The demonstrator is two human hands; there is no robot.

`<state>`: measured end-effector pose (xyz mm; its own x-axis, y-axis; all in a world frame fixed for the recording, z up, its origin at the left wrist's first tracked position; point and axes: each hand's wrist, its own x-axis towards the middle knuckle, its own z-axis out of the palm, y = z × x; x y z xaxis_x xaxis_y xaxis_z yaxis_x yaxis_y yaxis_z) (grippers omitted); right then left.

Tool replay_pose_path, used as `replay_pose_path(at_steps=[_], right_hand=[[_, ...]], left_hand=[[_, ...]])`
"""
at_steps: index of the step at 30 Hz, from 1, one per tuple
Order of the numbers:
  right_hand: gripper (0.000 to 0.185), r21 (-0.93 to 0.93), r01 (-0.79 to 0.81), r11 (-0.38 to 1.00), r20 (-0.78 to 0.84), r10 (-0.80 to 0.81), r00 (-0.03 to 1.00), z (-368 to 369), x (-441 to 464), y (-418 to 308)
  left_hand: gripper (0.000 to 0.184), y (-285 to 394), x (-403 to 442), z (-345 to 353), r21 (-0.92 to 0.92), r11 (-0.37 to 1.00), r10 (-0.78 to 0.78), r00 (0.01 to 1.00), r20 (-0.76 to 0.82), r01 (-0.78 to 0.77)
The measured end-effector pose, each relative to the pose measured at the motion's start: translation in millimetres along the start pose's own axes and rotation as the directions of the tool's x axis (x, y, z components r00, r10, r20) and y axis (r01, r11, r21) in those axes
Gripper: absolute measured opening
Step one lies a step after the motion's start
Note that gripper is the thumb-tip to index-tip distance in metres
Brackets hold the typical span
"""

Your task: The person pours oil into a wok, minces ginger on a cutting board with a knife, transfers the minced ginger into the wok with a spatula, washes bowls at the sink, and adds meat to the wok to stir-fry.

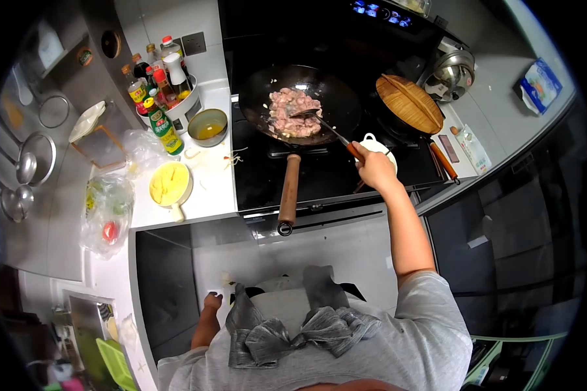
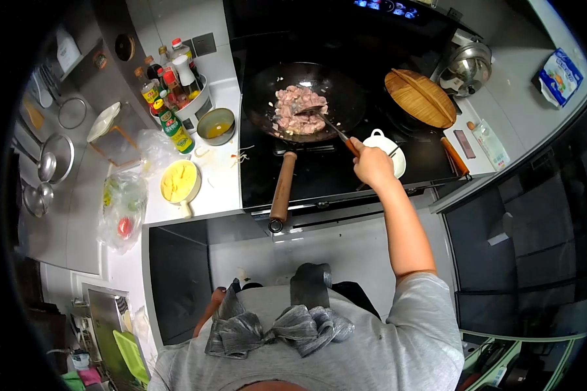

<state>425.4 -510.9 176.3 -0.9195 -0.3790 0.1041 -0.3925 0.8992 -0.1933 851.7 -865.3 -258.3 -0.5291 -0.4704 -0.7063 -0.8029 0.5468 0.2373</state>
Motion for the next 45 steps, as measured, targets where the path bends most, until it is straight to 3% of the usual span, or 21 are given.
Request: replay_pose_path(at_steps=[2, 5, 7, 11, 13, 17, 19, 22, 23, 26, 30, 32, 34, 36, 37, 39, 40, 42, 45], right_hand=[[0.049, 0.052, -0.067, 0.996, 0.017, 0.067, 0.998, -14.6, -6.0, -6.9], [0.05, 0.105, -0.013, 0.994, -0.005, 0.013, 1.0, -10.6, -11.3, -7.3], [0.049, 0.094, 0.055, 0.994, -0.008, -0.055, 0.998, 14.2, -7.2, -11.0], [0.047, 0.069, 0.025, 0.997, 0.005, -0.026, 1.0, 14.3, -2.3, -26.1], [0.045, 0.113, 0.081, 0.99, -0.07, -0.074, 0.995, 2.5, -4.6, -15.4], [0.047, 0.141, 0.006, 0.99, -0.121, 0.011, 0.993, -2.4, -9.5, -13.8], [0.047, 0.034, -0.093, 0.995, -0.017, 0.093, 0.995, 4.4, -3.0, -18.4], [0.047, -0.048, -0.006, 0.999, -0.047, 0.003, 0.999, 7.5, -0.2, -13.9], [0.046, -0.036, 0.027, 0.999, -0.1, -0.031, 0.994, 3.0, -0.9, -9.5], [0.05, 0.093, -0.109, 0.99, -0.047, 0.113, 0.992, -28.2, -19.0, -23.5], [0.05, 0.23, -0.078, 0.97, -0.162, 0.117, 0.98, 7.0, -37.7, -7.5], [0.045, 0.734, 0.085, 0.673, -0.247, 0.147, 0.958, 45.8, -45.4, 13.8], [0.046, 0.977, -0.133, 0.168, 0.082, 0.281, 0.956, 32.9, -68.2, -12.3], [0.047, 0.944, -0.212, -0.251, 0.258, 0.166, 0.952, 26.7, -84.3, -17.1], [0.047, 0.944, -0.212, -0.254, 0.259, 0.173, 0.95, 27.3, -87.7, -13.6], [0.032, 0.72, -0.267, -0.64, 0.363, 0.02, 0.932, 28.6, -91.2, -2.3], [0.032, 0.72, -0.263, -0.642, 0.361, 0.023, 0.932, 32.1, -92.9, 4.7], [0.024, 0.419, -0.327, -0.847, 0.355, -0.178, 0.918, 38.2, -95.8, 12.9], [0.022, 0.372, -0.333, -0.866, 0.338, -0.208, 0.918, 36.1, -101.1, 13.8]], left_hand=[[0.048, 33.5, -20.8, -25.3, -0.203, 0.978, -0.071, 0.987, -0.142, 0.041], [0.047, 53.7, -25.5, -37.8, -0.333, 0.942, -0.102, 0.984, -0.143, 0.049], [0.047, 59.0, -29.8, -35.4, -0.286, 0.957, -0.091, 0.988, -0.128, 0.052], [0.048, 38.2, -15.5, -18.8, -0.126, 0.992, -0.001, 0.994, -0.106, -0.013], [0.048, 29.7, -19.5, -17.7, -0.142, 0.99, -0.018, 0.992, -0.123, 0.001], [0.048, 18.8, -29.2, -9.6, -0.179, 0.982, -0.078, 0.991, -0.108, 0.058], [0.049, 7.1, -30.0, -3.0, -0.138, 0.988, -0.083, 0.995, -0.046, 0.076], [0.05, -5.3, -26.2, 5.8, -0.088, 0.996, -0.014, 1.0, -0.02, 0.012], [0.049, -7.4, -23.1, 9.2, -0.084, 0.996, -0.027, 0.999, -0.019, 0.026], [0.048, -1.4, -24.4, 5.6, -0.111, 0.994, -0.018, 0.998, -0.064, 0.011], [0.047, 19.2, -29.2, -2.3, -0.191, 0.98, -0.075, 0.993, -0.095, 0.055], [0.047, 26.4, -27.1, -5.8, -0.213, 0.976, -0.066, 0.993, -0.099, 0.043], [0.047, 27.6, -21.7, -5.3, -0.199, 0.979, -0.056, 0.992, -0.11, 0.034], [0.047, 26.9, -16.2, -5.9, -0.175, 0.984, -0.042, 0.992, -0.116, 0.021], [0.047, 26.0, -14.2, -6.7, -0.167, 0.985, -0.058, 0.992, -0.11, 0.04], [0.047, 28.4, -12.4, -10.7, -0.156, 0.986, -0.07, 0.992, -0.105, 0.053], [0.047, 30.2, -13.8, -13.5, -0.146, 0.988, -0.067, 0.992, -0.104, 0.051], [0.047, 32.5, -11.8, -17.6, -0.136, 0.99, -0.064, 0.992, -0.106, 0.049], [0.047, 36.4, -10.6, -23.1, -0.13, 0.991, -0.016, 0.996, -0.09, 0.004]])
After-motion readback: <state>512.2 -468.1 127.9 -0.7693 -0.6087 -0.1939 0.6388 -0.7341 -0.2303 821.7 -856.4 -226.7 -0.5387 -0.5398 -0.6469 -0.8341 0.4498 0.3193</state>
